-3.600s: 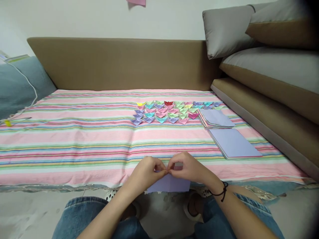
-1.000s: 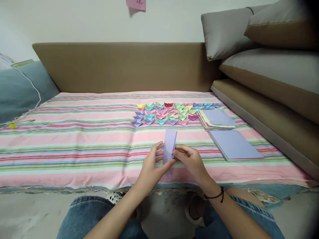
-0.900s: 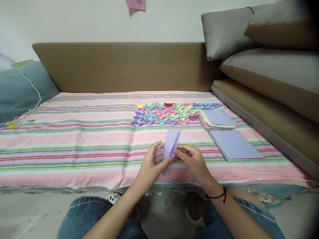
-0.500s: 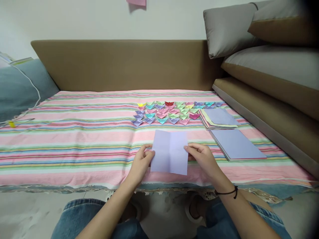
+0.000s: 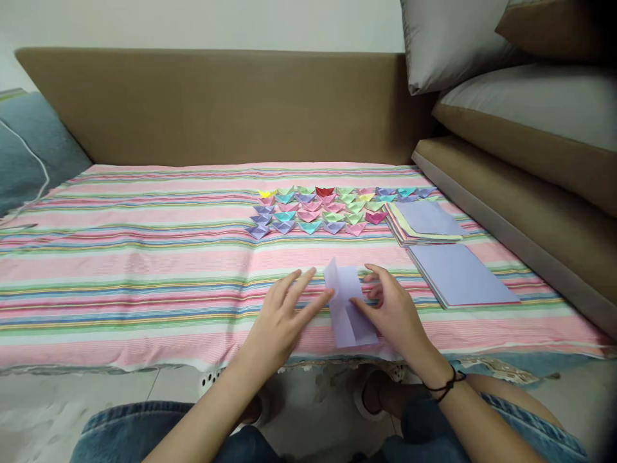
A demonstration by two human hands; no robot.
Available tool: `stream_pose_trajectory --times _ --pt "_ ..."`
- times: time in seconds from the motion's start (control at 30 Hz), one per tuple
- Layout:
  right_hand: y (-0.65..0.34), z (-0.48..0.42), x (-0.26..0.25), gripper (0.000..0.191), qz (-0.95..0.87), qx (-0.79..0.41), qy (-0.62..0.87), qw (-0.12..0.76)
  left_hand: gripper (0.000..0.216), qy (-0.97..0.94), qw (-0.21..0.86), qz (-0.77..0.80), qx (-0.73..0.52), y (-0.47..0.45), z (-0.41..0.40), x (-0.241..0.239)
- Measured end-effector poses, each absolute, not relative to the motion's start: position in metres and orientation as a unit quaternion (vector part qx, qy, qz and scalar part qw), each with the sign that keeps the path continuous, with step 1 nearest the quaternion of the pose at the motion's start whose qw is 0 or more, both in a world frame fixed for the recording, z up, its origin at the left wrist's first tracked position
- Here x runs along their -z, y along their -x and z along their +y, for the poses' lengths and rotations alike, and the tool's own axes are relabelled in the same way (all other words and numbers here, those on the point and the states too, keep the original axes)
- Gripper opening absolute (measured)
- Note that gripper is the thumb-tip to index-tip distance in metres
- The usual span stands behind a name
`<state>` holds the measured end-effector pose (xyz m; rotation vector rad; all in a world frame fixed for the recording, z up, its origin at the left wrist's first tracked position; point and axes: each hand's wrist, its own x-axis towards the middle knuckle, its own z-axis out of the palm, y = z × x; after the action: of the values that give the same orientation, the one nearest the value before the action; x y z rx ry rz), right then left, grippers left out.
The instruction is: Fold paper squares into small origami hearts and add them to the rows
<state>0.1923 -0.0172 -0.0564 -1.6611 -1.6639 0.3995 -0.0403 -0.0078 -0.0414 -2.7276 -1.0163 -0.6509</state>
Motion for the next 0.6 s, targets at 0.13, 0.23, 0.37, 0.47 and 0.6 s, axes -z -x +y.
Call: stream_pose_trajectory --times 0.13,0.23,0.37,0.47,0.6 --pt "-0.183 -0.019 0.053 0.033 -0.746 -0.057 0.575 0.331 0.071 0.953 0.105 -0.238 0.157 0.03 -0.011 0.032" --pt "-0.174 -0.021 0.051 0.034 -0.799 -0.101 0.508 0.305 0.06 0.958 0.111 -0.217 0.152 0.025 -0.011 0.027" --pt "-0.169 -0.023 0.052 0.037 -0.834 -0.162 0.452 0.274 0.038 0.95 0.102 -0.237 0.174 0.027 -0.007 0.028" --pt "-0.171 -0.024 0.054 0.033 -0.834 -0.157 0.463 0.256 0.023 0.944 0.082 -0.261 0.184 0.035 -0.005 0.029" --pt "-0.176 -0.025 0.054 0.029 -0.834 -0.149 0.472 0.243 0.02 0.949 0.063 -0.259 0.167 0.046 -0.005 0.032"
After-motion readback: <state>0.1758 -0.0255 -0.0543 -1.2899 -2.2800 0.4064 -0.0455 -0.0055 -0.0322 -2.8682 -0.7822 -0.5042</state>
